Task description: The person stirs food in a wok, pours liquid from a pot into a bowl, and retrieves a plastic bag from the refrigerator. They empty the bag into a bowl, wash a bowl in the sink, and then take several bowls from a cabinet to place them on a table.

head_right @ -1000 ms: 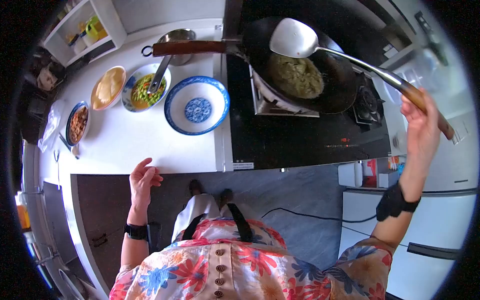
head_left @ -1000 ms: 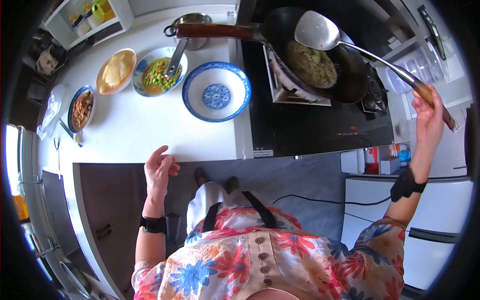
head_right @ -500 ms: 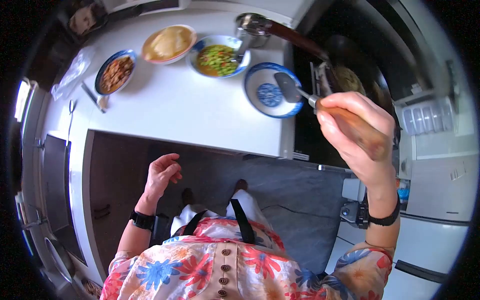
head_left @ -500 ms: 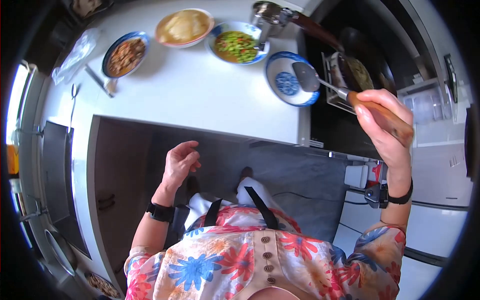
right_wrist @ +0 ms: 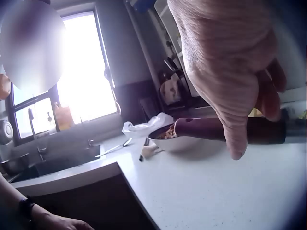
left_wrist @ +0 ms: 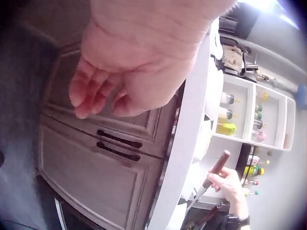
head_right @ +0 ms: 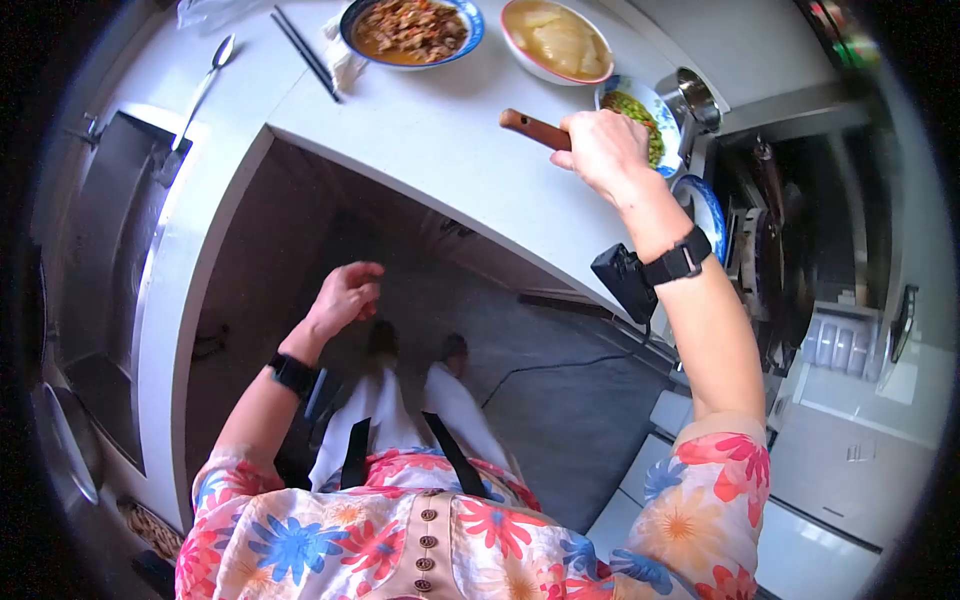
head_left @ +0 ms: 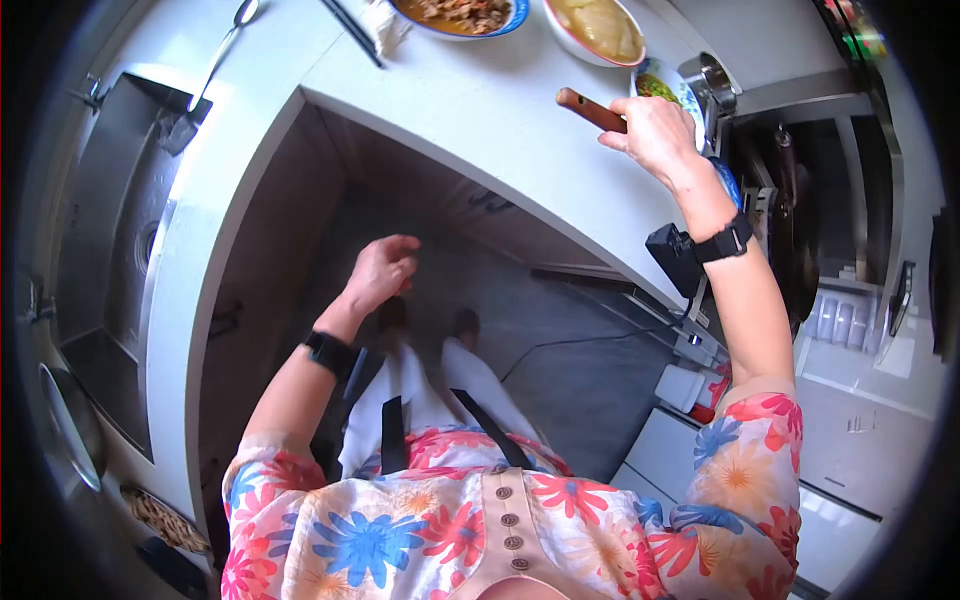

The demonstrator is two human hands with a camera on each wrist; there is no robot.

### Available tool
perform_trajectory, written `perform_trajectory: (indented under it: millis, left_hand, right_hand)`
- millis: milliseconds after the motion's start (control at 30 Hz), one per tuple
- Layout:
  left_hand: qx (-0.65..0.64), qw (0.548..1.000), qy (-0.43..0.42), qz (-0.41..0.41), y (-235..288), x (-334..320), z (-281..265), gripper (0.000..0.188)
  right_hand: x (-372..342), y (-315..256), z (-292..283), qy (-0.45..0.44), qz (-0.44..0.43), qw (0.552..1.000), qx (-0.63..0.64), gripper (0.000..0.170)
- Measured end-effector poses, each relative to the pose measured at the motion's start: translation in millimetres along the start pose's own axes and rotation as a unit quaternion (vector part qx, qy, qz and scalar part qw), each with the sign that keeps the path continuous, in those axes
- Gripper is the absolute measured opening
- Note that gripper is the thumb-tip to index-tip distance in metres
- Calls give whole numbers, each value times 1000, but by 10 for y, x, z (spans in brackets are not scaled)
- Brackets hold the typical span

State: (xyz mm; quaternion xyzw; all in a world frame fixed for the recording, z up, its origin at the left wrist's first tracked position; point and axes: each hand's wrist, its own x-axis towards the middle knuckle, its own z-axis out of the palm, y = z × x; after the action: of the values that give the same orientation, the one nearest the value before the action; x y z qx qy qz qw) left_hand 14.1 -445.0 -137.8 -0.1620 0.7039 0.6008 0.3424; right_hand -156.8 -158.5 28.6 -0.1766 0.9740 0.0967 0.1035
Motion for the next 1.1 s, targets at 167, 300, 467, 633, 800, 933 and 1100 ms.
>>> perform_trajectory:
  millis: [167,300,467,633,800,933,1100]
  left_hand:
    - [22,995,-56,79,91,607,361,51]
    - [16,993,-41,114,254,946,664,57]
    - [64,990,-1,127,94,1128,854,59]
    - [120,971,91,187,-329,659,735,49]
    - [141,965,178,134,-863,-170,256,41]
    - [124,931,328,99,-1215,-637,-273,47]
    - [66,866,485,99,-1663,-645,-782,37]
  right_hand:
    - [227,-103,191,11,-7,1000,-19,29]
    - [289,-129,436,72,-45,996,-18,30]
    - [124,-217,476,94,-2,992,80,27]
    - [-644,-812,504,69,-47,900,427,21]
    - [-815,-1469,1402,-192,35,756,624,18]
    - [-167,-1779,2063,-175,117,702,680,26]
    - [846,-1894,2682,-135,246,592,756,21]
